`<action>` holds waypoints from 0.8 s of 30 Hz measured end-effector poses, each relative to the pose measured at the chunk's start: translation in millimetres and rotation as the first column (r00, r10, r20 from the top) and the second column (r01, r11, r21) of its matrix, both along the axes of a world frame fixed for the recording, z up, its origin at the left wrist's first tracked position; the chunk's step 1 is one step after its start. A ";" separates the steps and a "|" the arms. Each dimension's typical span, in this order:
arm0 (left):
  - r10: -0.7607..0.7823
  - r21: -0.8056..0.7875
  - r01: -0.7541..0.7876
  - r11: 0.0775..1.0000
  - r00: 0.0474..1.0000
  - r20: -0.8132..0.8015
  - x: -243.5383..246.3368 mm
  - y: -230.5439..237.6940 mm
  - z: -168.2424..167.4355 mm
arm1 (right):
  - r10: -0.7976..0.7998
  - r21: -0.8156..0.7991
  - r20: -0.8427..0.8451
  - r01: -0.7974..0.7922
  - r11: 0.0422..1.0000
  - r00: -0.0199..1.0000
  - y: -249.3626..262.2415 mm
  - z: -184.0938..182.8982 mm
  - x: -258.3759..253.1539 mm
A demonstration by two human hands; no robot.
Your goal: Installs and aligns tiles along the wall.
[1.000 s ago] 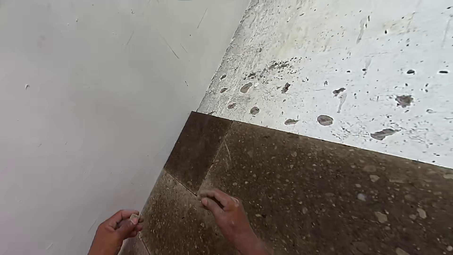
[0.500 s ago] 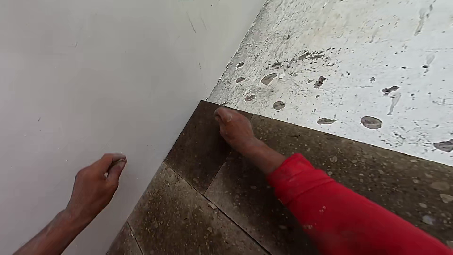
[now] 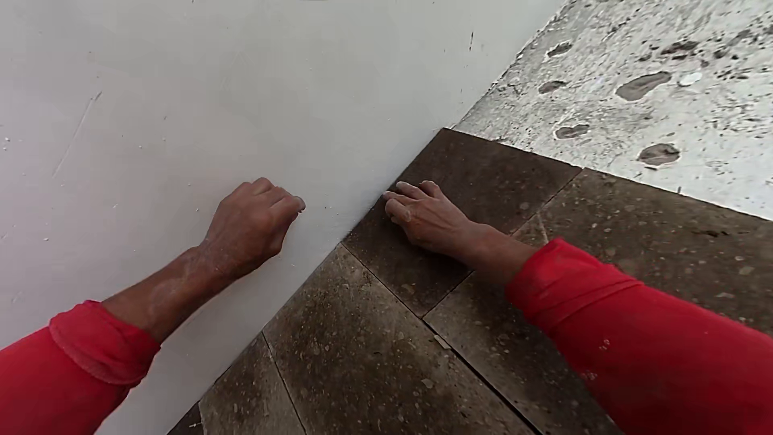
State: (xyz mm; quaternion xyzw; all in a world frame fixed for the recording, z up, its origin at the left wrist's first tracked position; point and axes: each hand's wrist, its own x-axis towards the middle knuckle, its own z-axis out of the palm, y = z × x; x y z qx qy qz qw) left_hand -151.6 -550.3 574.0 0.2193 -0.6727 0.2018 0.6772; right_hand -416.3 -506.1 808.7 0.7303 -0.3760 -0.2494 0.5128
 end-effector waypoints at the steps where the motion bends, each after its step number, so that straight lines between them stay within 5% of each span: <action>1: -0.048 0.030 0.049 0.998 0.998 -0.029 -13.2 6.2 -6.1 | -0.007 0.003 -0.003 0.007 1.000 1.000 0.2 -2.3 -3.7; 6: -0.351 0.246 0.432 0.868 0.883 -0.311 -116.7 10.2 -43.3 | -0.035 -0.014 -0.011 0.035 0.999 0.999 -1.4 -2.9 -8.3; 10: -0.414 0.264 0.618 0.740 0.728 -0.546 -174.8 16.0 -31.5 | -0.034 -0.014 -0.029 0.033 0.999 0.999 -2.0 -1.7 -10.7; 16: -0.394 0.221 0.617 0.756 0.697 -0.598 -254.1 49.3 35.3 | -0.017 -0.009 -0.032 0.016 1.000 0.999 -3.6 1.6 -11.8; 24: -0.264 0.390 0.575 0.719 0.745 -0.612 -263.8 63.9 72.2 | 0.018 0.051 -0.059 -0.015 0.999 0.998 -6.9 27.8 -14.5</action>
